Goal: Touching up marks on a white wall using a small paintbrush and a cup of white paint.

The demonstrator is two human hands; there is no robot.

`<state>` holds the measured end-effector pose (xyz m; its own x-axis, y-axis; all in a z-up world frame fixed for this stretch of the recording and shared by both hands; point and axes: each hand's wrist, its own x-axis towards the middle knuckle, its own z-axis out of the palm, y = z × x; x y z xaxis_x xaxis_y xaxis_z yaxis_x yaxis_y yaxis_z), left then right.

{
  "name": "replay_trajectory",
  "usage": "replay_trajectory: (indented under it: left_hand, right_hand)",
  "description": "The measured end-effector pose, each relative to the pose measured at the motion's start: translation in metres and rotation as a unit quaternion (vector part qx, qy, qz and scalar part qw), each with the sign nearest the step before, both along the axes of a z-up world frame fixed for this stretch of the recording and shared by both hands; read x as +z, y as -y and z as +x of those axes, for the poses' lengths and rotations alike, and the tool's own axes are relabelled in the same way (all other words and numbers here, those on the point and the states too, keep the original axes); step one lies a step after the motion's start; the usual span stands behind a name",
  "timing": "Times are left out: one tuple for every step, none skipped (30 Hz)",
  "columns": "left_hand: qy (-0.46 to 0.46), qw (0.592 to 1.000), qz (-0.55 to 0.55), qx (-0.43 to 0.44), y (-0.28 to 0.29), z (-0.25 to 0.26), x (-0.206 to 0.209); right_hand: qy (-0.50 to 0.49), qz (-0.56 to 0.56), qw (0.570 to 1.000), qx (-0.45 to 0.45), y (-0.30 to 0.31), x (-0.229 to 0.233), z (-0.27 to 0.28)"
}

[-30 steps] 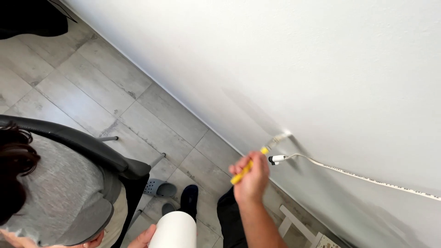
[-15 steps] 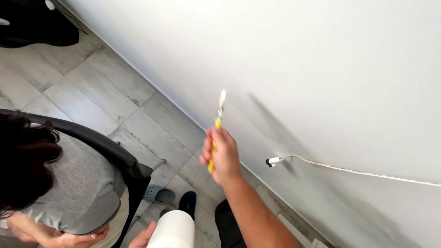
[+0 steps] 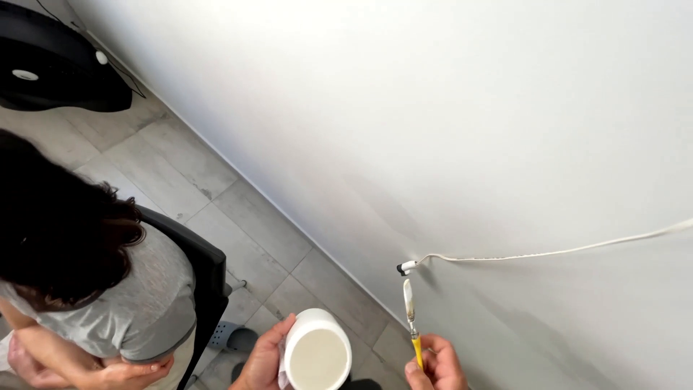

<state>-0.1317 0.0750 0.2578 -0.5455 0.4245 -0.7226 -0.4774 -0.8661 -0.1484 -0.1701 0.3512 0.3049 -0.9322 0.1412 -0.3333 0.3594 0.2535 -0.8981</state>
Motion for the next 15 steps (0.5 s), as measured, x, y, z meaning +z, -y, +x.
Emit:
replay_trajectory:
  left_hand:
    - [-0.008, 1.000, -0.019, 0.009, -0.007, -0.001, -0.001]
    - [-0.015, 0.999, -0.037, 0.018, -0.014, -0.001, -0.001]
    - [-0.023, 0.999, -0.040, 0.025, -0.018, -0.001, 0.002]
    - [-0.045, 0.998, -0.046, 0.028, -0.023, -0.001, 0.006]
    - [-0.064, 0.996, -0.052, 0.030, -0.029, 0.002, 0.010]
    - [-0.069, 0.995, -0.054, 0.035, -0.034, 0.004, 0.014]
    - [-0.072, 0.994, -0.074, 0.035, -0.041, 0.008, 0.017]
    - [-0.075, 0.992, -0.093, 0.035, -0.049, 0.012, 0.020]
    - [-0.079, 0.992, -0.094, 0.037, -0.057, 0.017, 0.015]
    - [-0.073, 0.991, -0.106, 0.040, -0.065, 0.022, 0.011]
    - [-0.064, 0.990, -0.118, 0.040, -0.074, 0.027, 0.005]
    - [-0.065, 0.990, -0.118, 0.040, -0.082, 0.031, 0.008]
    - [-0.045, 0.990, -0.126, 0.033, -0.091, 0.036, 0.013]
    - [-0.024, 0.990, -0.135, 0.026, -0.100, 0.040, 0.017]
    - [-0.024, 0.990, -0.133, 0.026, -0.109, 0.044, 0.011]
  right_hand:
    - [-0.024, -0.002, 0.999, -0.022, -0.003, 0.003, 0.001]
    - [-0.049, -0.004, 0.998, -0.044, -0.007, 0.007, 0.003]
    - [-0.056, -0.007, 0.998, -0.039, -0.011, 0.016, 0.002]
    - [-0.061, -0.017, 0.997, -0.037, -0.014, 0.024, 0.002]
    - [-0.064, -0.026, 0.997, -0.037, -0.020, 0.032, 0.004]
    - [-0.069, -0.028, 0.997, -0.033, -0.020, 0.047, 0.005]
    - [-0.067, -0.036, 0.997, -0.029, -0.024, 0.061, 0.007]
    - [-0.064, -0.044, 0.997, -0.025, -0.027, 0.075, 0.010]
    - [-0.068, -0.045, 0.996, -0.022, -0.042, 0.076, 0.012]
    - [-0.099, -0.057, 0.993, 0.030, -0.057, 0.078, 0.014]
    - [-0.128, -0.068, 0.986, 0.080, -0.074, 0.078, 0.018]
    - [-0.129, -0.068, 0.986, 0.079, -0.091, 0.075, 0.022]
    - [-0.127, -0.138, 0.973, 0.136, -0.109, 0.075, 0.026]
    - [-0.122, -0.206, 0.952, 0.192, -0.126, 0.075, 0.030]
    - [-0.122, -0.204, 0.952, 0.193, -0.133, 0.090, 0.034]
